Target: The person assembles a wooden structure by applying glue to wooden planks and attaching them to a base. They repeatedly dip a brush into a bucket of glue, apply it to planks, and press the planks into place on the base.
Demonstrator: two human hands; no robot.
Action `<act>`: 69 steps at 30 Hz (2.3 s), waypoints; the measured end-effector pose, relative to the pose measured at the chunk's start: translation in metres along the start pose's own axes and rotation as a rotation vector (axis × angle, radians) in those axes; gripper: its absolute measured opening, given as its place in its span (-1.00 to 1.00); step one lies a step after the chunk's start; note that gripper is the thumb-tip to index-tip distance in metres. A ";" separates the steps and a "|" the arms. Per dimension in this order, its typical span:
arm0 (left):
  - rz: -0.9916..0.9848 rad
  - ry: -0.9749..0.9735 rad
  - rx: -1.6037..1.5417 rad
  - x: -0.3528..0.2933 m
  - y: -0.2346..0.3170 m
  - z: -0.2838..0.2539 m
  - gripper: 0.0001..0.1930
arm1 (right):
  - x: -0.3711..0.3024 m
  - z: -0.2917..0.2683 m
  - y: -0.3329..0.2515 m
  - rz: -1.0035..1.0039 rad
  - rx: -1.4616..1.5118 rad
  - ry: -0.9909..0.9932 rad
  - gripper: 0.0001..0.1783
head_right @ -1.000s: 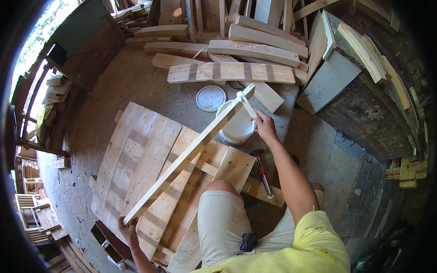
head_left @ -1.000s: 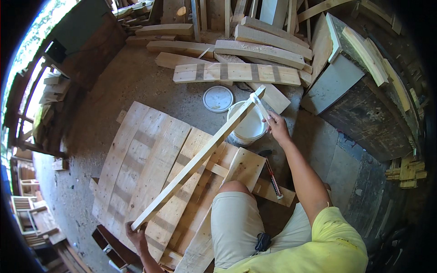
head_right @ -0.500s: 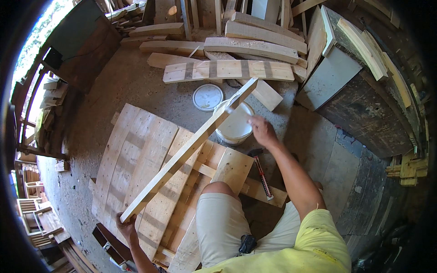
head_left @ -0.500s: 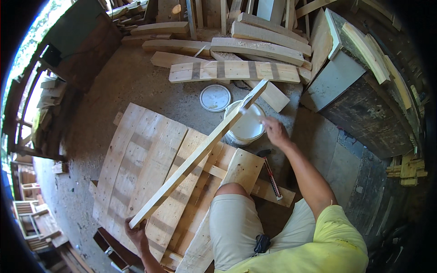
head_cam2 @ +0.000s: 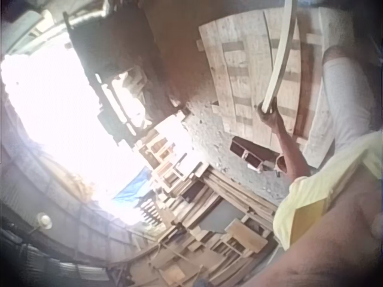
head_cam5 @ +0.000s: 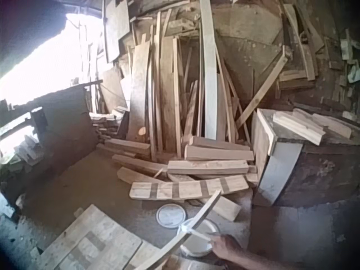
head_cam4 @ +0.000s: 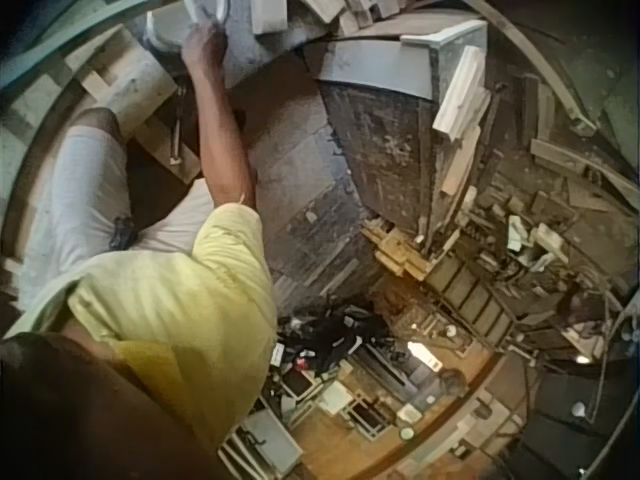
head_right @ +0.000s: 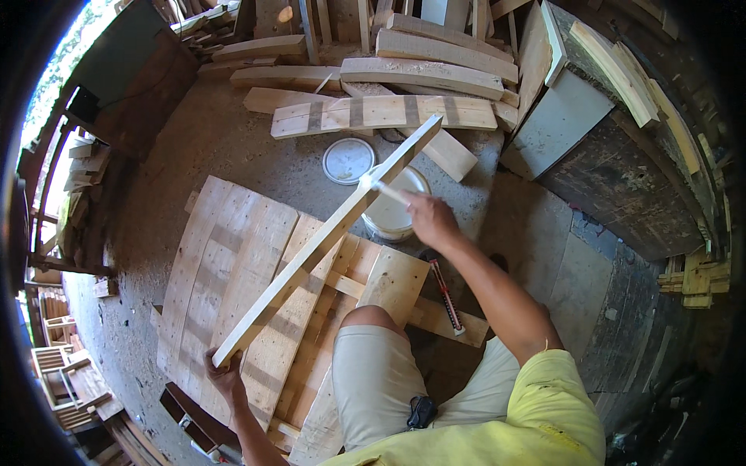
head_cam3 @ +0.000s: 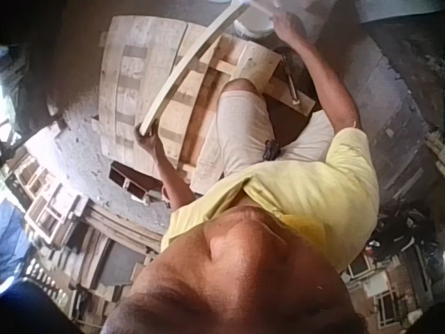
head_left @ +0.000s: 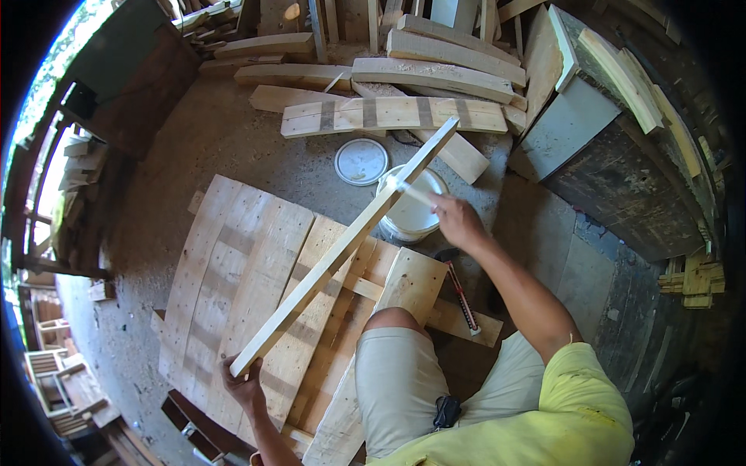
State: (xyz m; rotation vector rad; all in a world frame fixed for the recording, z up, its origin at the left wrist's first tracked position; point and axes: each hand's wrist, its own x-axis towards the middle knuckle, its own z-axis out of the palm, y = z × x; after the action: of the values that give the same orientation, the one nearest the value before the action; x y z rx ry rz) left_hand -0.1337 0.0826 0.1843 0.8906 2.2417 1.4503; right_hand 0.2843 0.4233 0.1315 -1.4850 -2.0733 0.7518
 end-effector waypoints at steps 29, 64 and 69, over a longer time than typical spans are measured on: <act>0.064 -0.201 -0.163 -0.013 0.030 0.137 -0.65 | 0.121 -0.021 0.074 0.147 -0.131 0.109 -0.61; 0.051 -0.223 -0.119 -0.019 0.063 0.137 -0.66 | -0.062 0.017 -0.056 -0.261 0.158 -0.005 -0.57; 0.077 -0.225 -0.082 -0.024 0.069 0.143 -0.67 | 0.000 -0.020 -0.033 -0.078 0.104 0.035 -0.62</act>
State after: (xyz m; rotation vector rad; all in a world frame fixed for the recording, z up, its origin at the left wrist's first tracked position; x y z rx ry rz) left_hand -0.0117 0.1864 0.1838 1.0666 1.9902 1.3876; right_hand 0.2750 0.4180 0.1682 -1.3444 -2.0220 0.7849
